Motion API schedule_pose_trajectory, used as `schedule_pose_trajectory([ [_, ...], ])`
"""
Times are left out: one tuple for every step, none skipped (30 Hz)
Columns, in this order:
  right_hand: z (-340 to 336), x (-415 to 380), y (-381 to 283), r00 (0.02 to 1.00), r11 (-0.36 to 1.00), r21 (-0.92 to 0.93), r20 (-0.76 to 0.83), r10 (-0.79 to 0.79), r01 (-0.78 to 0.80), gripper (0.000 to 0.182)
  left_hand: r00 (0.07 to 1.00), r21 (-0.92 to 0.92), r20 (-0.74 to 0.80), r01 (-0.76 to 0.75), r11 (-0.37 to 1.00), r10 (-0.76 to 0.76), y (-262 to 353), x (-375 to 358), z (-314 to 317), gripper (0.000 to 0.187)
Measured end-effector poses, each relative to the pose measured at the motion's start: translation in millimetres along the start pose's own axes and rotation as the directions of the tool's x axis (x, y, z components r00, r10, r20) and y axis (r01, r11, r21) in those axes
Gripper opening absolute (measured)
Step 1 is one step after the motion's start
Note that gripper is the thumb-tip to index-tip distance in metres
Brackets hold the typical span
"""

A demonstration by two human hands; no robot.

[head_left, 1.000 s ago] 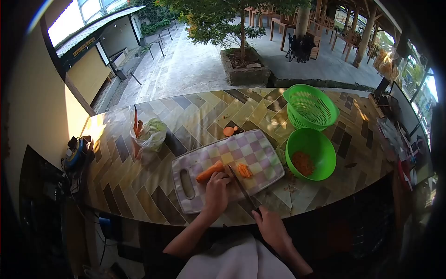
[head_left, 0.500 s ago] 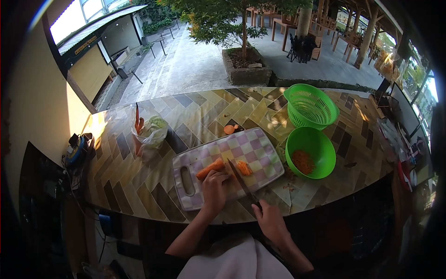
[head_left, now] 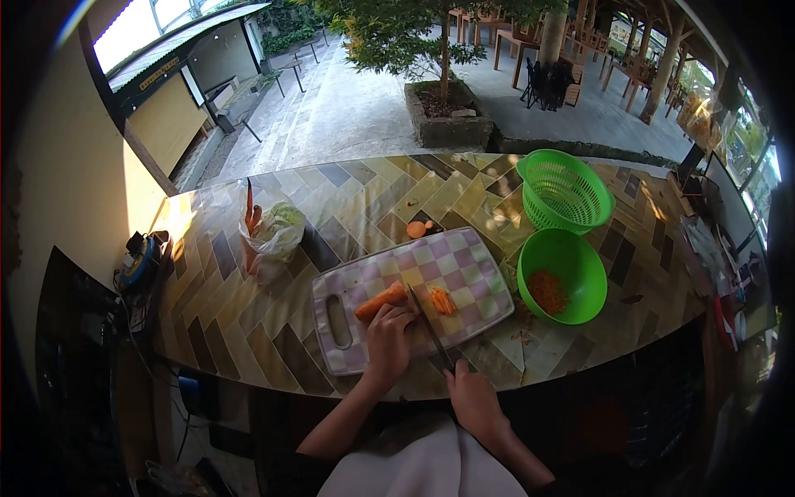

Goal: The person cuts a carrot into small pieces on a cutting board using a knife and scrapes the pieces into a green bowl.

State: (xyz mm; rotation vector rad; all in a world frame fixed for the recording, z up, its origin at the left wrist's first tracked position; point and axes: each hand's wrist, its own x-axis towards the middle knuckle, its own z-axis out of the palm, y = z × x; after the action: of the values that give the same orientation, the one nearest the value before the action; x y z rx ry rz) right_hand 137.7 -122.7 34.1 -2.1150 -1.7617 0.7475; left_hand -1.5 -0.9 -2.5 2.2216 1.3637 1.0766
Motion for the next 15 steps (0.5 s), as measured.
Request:
schedule_pose_trajectory([
  [-0.7,-1.2,-4.2,1.0,1.0,0.005,-0.004,0.018,-0.018,0.029,1.0,0.021,0.008,-0.013,1.0,0.012,1.2,-1.0,-1.2,0.023],
  [-1.2,-2.2,-6.7,0.999,0.999,0.009,-0.008,0.039,-0.039,0.029,1.0,0.04,0.018,-0.026,0.999,0.025,2.4,-2.5,-1.3,0.024],
  [-1.9,-1.3,-7.2,0.999,0.999,0.002,-0.011,0.033,-0.033,0.029,0.999,0.057,0.02,-0.04,0.998,0.039,2.1,-3.9,0.7,0.025],
  [-2.6,0.4,-7.0,1.0,1.0,-0.006,-0.013,0.026,-0.026,0.029,0.998,0.075,0.02,-0.053,0.996,0.051,0.6,-5.7,3.3,0.025],
  [-2.3,1.0,-6.8,1.0,1.0,-0.012,-0.015,0.019,-0.019,0.029,0.998,0.094,0.022,-0.066,0.993,0.064,-0.2,-8.0,4.0,0.026],
  [-1.9,1.6,-5.7,1.0,1.0,-0.009,-0.02,0.009,-0.009,0.029,0.997,0.106,0.028,-0.074,0.992,0.071,0.6,-9.0,2.9,0.026],
  [-2.3,2.4,-3.7,1.0,1.0,-0.009,-0.026,-0.001,0.001,0.029,0.996,0.116,0.032,-0.082,0.99,0.078,2.3,-9.3,1.8,0.027],
  [-3.4,2.5,-1.9,0.999,1.0,-0.01,-0.031,-0.012,0.011,0.029,0.996,0.126,0.035,-0.088,0.988,0.084,3.7,-9.5,1.4,0.028],
  [-4.9,2.2,0.0,0.999,0.999,-0.032,-0.034,-0.018,0.017,0.028,0.997,0.095,0.027,-0.079,0.992,0.077,3.0,-9.4,2.2,0.028],
  [-5.9,2.0,1.6,0.999,0.998,-0.053,-0.034,-0.027,0.025,0.028,0.998,0.068,0.018,-0.068,0.995,0.067,0.5,-9.2,2.7,0.028],
  [-5.9,2.3,1.5,0.999,0.997,-0.073,-0.034,-0.037,0.034,0.027,0.998,0.043,0.01,-0.058,0.997,0.057,-1.4,-8.9,1.8,0.028],
  [-6.2,2.8,0.0,0.998,0.996,-0.079,-0.031,-0.046,0.043,0.027,0.999,0.034,0.01,-0.053,0.998,0.053,-1.7,-8.0,0.3,0.028],
  [-7.6,3.4,-1.4,0.998,0.995,-0.087,-0.028,-0.052,0.05,0.027,0.999,0.023,0.01,-0.049,0.999,0.049,-1.4,-6.1,-0.4,0.027],
  [-8.3,3.7,-2.4,0.998,0.994,-0.093,-0.026,-0.058,0.056,0.026,0.999,0.012,0.012,-0.045,0.999,0.045,-1.0,-5.1,-1.0,0.027],
  [-7.9,4.3,-2.8,0.997,0.992,-0.103,-0.036,-0.073,0.069,0.026,0.999,0.021,0.023,-0.041,0.999,0.041,-1.2,-4.5,-2.1,0.026],
])
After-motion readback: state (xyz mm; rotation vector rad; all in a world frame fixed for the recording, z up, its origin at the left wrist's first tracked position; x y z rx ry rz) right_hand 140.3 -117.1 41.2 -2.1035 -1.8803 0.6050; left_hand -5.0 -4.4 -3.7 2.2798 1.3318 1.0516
